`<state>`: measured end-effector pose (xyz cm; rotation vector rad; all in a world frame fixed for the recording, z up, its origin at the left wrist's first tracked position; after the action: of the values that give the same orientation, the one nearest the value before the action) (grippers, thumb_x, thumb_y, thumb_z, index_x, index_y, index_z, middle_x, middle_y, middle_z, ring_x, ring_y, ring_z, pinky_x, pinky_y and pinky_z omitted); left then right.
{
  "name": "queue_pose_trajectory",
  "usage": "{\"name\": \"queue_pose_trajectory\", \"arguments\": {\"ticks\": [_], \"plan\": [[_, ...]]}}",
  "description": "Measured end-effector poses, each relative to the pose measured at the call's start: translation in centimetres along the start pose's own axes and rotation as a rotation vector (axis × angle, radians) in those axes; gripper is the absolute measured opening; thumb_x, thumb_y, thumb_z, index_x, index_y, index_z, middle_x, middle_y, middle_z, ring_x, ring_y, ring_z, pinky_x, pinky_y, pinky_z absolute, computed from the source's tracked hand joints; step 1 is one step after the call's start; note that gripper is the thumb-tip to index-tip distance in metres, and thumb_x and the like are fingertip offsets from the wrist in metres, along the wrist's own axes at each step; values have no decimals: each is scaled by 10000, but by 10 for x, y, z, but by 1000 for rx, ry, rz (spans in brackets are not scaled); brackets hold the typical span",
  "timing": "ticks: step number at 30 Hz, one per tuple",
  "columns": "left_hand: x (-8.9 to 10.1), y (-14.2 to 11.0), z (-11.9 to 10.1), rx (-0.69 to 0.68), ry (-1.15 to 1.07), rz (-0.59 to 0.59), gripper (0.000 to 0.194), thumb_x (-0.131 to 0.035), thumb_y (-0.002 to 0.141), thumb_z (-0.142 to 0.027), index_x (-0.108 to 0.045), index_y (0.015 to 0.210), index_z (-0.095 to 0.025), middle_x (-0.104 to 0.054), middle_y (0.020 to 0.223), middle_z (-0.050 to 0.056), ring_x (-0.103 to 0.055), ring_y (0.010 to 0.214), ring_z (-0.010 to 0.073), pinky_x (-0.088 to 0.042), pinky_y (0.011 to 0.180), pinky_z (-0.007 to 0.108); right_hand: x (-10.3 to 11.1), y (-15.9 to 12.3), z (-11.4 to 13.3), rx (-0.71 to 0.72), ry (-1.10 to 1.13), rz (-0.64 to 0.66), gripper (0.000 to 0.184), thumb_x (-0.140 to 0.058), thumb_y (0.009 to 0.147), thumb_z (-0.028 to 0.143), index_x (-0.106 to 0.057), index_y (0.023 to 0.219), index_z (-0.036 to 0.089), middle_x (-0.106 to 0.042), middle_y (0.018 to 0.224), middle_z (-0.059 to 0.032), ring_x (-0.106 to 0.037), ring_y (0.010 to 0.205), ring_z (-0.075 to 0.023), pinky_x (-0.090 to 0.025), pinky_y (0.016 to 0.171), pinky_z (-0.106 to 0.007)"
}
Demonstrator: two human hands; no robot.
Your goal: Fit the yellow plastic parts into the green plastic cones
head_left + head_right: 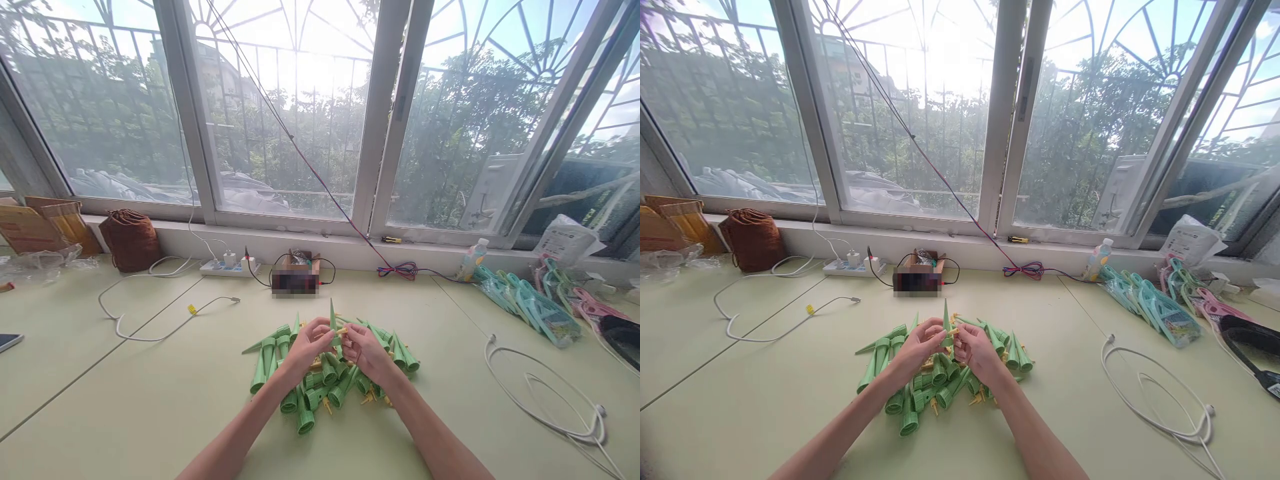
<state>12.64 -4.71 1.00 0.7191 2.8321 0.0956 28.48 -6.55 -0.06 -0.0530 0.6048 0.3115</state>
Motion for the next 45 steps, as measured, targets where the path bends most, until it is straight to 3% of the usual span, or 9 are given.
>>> {"name": "queue_pose_trajectory", "arguments": {"ticks": [26, 34, 41, 45], "plan": [[-2, -1, 2, -12, 16, -72, 353, -737, 745, -463, -636, 936, -184, -641, 820, 38, -617, 787, 185, -579, 668, 312, 1, 1, -5, 44, -32, -30, 381, -806, 696, 428, -519, 688, 177, -422, 527, 86, -291, 395, -30, -175, 420, -212], [-2, -3, -6, 40, 64, -58, 361, -747, 727, -470, -666, 881, -153, -647, 774, 60, -614, 739, 185, -559, 602, 288, 4, -1, -4, 33, -42, 10, 360, -797, 720, 420, -545, 691, 164, -431, 505, 84, -293, 379, -28, -165, 406, -214], [3, -2, -7, 151, 57, 29, 357, -742, 732, -468, -681, 796, -121, -629, 716, 58, -573, 590, 131, -518, 533, 252, 5, -3, -1, -13, -110, 81, 381, -795, 722, 416, -530, 652, 152, -435, 510, 76, -299, 391, -26, -168, 423, -217], [3, -3, -6, 146, 40, 39, 352, -744, 731, -469, -684, 812, -132, -654, 747, 66, -594, 623, 143, -524, 551, 253, 4, -4, 0, -26, -92, 93, 366, -793, 727, 410, -544, 660, 151, -428, 517, 77, -300, 391, -26, -168, 427, -220]]}}
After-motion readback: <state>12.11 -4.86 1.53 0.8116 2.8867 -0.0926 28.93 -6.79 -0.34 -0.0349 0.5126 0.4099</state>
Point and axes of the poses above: each hand's wrist, its own y-axis towards the middle knuckle, its own x-axis out of the back of the hand, z = x × y, the point moved 1 cm from there along y, towards the middle knuckle
